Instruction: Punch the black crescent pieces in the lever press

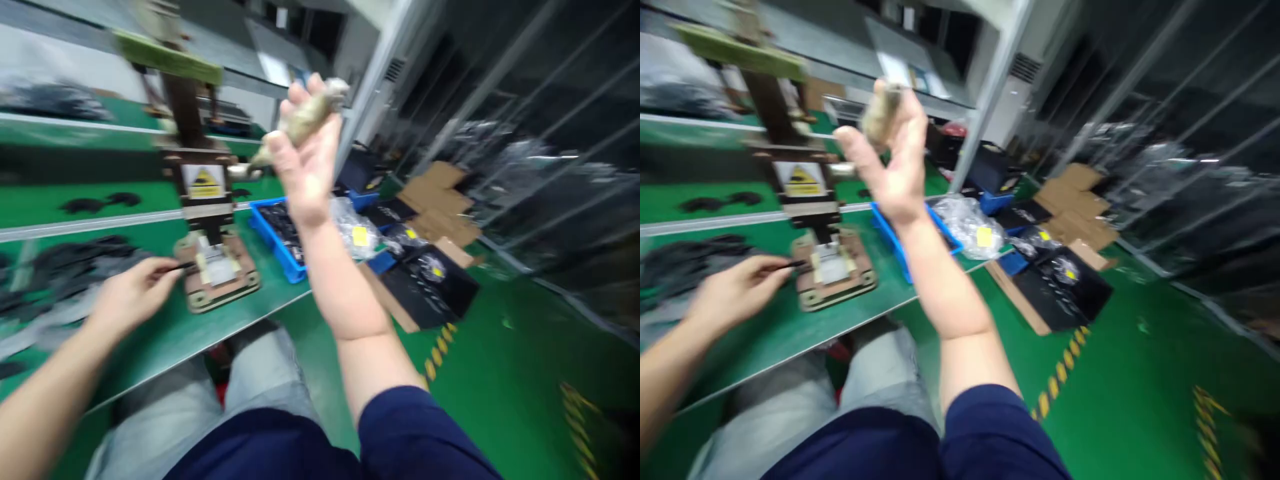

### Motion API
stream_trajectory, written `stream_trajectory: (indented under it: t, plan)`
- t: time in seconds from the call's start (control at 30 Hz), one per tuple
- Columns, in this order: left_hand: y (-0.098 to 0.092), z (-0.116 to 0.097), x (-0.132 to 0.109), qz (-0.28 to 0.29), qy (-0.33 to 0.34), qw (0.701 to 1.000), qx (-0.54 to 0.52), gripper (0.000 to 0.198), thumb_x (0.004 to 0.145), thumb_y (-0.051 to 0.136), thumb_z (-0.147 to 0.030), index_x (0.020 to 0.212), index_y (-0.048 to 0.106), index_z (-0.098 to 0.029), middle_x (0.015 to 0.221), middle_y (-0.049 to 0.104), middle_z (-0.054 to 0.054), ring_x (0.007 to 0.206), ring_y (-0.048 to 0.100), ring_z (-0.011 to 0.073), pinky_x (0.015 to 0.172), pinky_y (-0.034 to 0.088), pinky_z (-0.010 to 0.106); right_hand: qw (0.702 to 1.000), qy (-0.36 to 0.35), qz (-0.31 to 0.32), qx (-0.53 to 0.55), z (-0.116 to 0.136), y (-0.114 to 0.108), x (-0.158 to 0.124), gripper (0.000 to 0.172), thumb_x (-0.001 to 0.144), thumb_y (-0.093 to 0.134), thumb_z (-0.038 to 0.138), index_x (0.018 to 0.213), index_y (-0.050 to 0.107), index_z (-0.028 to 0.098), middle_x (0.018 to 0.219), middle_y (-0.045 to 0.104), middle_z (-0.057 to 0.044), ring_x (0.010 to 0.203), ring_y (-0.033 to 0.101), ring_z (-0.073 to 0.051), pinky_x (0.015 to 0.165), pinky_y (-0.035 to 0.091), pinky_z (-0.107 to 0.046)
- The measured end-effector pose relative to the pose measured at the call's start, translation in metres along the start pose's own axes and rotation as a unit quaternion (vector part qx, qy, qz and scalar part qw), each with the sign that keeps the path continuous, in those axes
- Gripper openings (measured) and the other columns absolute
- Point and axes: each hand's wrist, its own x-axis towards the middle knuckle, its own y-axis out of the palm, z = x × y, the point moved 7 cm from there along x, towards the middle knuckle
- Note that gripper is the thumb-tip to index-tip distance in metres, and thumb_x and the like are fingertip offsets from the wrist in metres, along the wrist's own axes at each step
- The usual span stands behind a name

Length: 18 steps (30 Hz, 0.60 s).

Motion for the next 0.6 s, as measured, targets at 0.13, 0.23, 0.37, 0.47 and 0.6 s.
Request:
stream_trajectory:
  t: [0.13, 0.23, 0.37, 0.47, 0.6]
  plan:
    - [0.006, 0.005, 0.015, -0.007, 0.003, 0.999, 0.051, 0.025, 0.096, 0.060, -0.041, 0.111, 0.077, -0.029, 0.107, 0.083, -0.004, 0.090, 0.077, 0.0176, 0.088, 0.060, 0.029, 0.986, -0.130, -0.024, 0.103, 0.006, -0.003, 0.059, 0.061, 0.076, 0.028, 0.046, 0.062, 0.053, -0.008, 0.126, 0.073, 0.001, 0.097, 0.069, 0.004, 0.067, 0.020, 0.001]
    - [0.009, 0.006, 0.023, -0.011, 0.013, 0.998, 0.054, 0.026, 0.098, 0.060, -0.038, 0.110, 0.079, -0.025, 0.107, 0.083, 0.002, 0.094, 0.076, 0.0201, 0.088, 0.059, 0.029, 0.974, -0.205, 0.024, 0.094, 0.006, 0.005, 0.091, 0.059, 0.079, 0.016, 0.045, 0.048, 0.027, -0.004, 0.118, 0.073, 0.003, 0.083, 0.065, 0.014, 0.061, 0.023, -0.005]
    - [0.015, -0.011, 0.033, -0.010, 0.048, 0.998, 0.046, 0.025, 0.099, 0.060, -0.037, 0.108, 0.079, -0.023, 0.109, 0.082, 0.004, 0.095, 0.076, 0.0205, 0.093, 0.058, 0.030, 0.965, -0.224, 0.110, 0.085, 0.002, 0.005, 0.095, 0.055, 0.081, 0.021, 0.043, 0.050, 0.009, -0.001, 0.090, 0.076, 0.005, 0.075, 0.063, 0.015, 0.058, 0.025, -0.013]
    - [0.026, -0.027, 0.046, 0.016, 0.086, 0.993, 0.079, 0.022, 0.099, 0.059, -0.029, 0.104, 0.079, -0.021, 0.111, 0.080, 0.006, 0.103, 0.075, 0.0228, 0.099, 0.057, 0.032, 0.962, -0.237, 0.131, 0.011, 0.006, 0.009, 0.090, 0.051, 0.073, 0.020, 0.042, 0.050, -0.004, 0.003, 0.089, 0.077, 0.002, 0.075, 0.064, 0.014, 0.056, 0.021, -0.012]
    - [0.040, -0.037, 0.059, 0.047, 0.121, 0.985, 0.115, 0.026, 0.099, 0.055, -0.022, 0.106, 0.079, -0.020, 0.111, 0.078, 0.009, 0.108, 0.073, 0.0247, 0.101, 0.057, 0.035, 0.960, -0.239, 0.147, -0.005, 0.010, 0.013, 0.075, 0.038, 0.038, -0.018, 0.038, 0.060, -0.017, 0.006, 0.113, 0.069, -0.006, 0.083, 0.056, 0.017, 0.061, 0.028, -0.033]
